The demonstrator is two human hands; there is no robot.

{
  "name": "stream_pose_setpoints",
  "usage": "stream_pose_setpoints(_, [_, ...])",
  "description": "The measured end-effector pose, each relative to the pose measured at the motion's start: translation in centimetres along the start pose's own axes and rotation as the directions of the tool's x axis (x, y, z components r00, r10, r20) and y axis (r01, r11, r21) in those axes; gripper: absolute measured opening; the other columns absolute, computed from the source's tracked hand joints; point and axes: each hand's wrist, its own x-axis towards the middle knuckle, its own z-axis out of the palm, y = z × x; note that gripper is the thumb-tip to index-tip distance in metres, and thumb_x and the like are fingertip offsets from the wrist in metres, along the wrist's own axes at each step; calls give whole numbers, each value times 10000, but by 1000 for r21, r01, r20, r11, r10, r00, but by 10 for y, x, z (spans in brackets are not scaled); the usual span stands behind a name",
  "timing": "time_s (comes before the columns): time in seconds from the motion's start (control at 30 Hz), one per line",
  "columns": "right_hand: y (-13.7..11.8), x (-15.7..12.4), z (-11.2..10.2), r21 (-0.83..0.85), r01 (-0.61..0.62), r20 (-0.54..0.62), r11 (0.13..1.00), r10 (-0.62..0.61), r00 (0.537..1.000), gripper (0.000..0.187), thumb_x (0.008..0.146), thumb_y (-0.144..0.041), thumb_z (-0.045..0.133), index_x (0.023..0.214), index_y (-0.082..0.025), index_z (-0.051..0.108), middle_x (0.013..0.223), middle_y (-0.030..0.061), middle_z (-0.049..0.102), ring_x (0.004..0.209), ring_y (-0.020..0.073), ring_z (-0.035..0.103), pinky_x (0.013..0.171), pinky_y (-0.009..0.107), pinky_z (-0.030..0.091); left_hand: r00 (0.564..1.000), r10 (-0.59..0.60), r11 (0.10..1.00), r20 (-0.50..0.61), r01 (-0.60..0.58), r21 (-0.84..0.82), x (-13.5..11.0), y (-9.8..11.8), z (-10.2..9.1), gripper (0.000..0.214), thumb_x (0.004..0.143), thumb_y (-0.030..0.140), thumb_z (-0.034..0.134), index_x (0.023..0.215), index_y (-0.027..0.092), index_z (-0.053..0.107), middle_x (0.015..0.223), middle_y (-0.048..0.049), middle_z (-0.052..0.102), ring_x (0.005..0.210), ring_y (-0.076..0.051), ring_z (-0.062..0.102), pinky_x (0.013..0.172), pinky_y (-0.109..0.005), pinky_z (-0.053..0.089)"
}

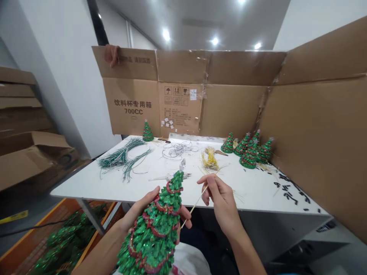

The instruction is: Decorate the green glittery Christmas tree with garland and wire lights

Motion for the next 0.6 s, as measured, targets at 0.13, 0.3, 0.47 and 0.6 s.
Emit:
stream_pose_setpoints(0.13, [-1, 3, 1, 68, -17, -49, 998, 21, 999, 506, 947, -703, 758, 947, -196, 752, 588, -55, 487, 532, 122, 438, 521, 267, 348, 999, 47, 999, -19, -46, 14, 2, -1, -2, 826, 919, 810, 598, 1214, 77, 839, 1178, -228, 820, 1083, -362, 774, 941, -411, 600])
stream_pose_setpoints(0.3, [-5, 5, 3, 145, -84, -14, 986, 87, 996, 508, 893, -693, 819, 951, -191, 762, 652, -27, 550, 595, 136, 482, 565, 276, 415, 997, 66, 998, -40, -66, -2, 1, -2, -2, 754, 931, 768, 644, 1189, 86, 838, 1193, -225, 822, 927, -316, 809, 866, -386, 619])
stream_pose_setpoints(0.47, [-9, 2, 5, 194, -192, 181, 962, 157, 971, 390, 878, -540, 900, 1039, -202, 792, 748, -18, 596, 684, 137, 528, 658, 271, 454, 991, 76, 997, -108, -78, -13, -3, 4, 1, 677, 895, 739, 739, 1189, 139, 843, 1175, -184, 840, 863, -270, 810, 839, -348, 626])
stream_pose_setpoints(0.6, [-8, -3, 10, 158, -333, 424, 930, 240, 873, 364, 887, -517, 896, 991, -182, 801, 739, 10, 654, 651, 152, 588, 644, 291, 467, 978, 52, 999, -203, -51, 11, -5, 9, 9, 705, 823, 784, 783, 1010, 109, 864, 939, -183, 854, 765, -277, 803, 728, -330, 620])
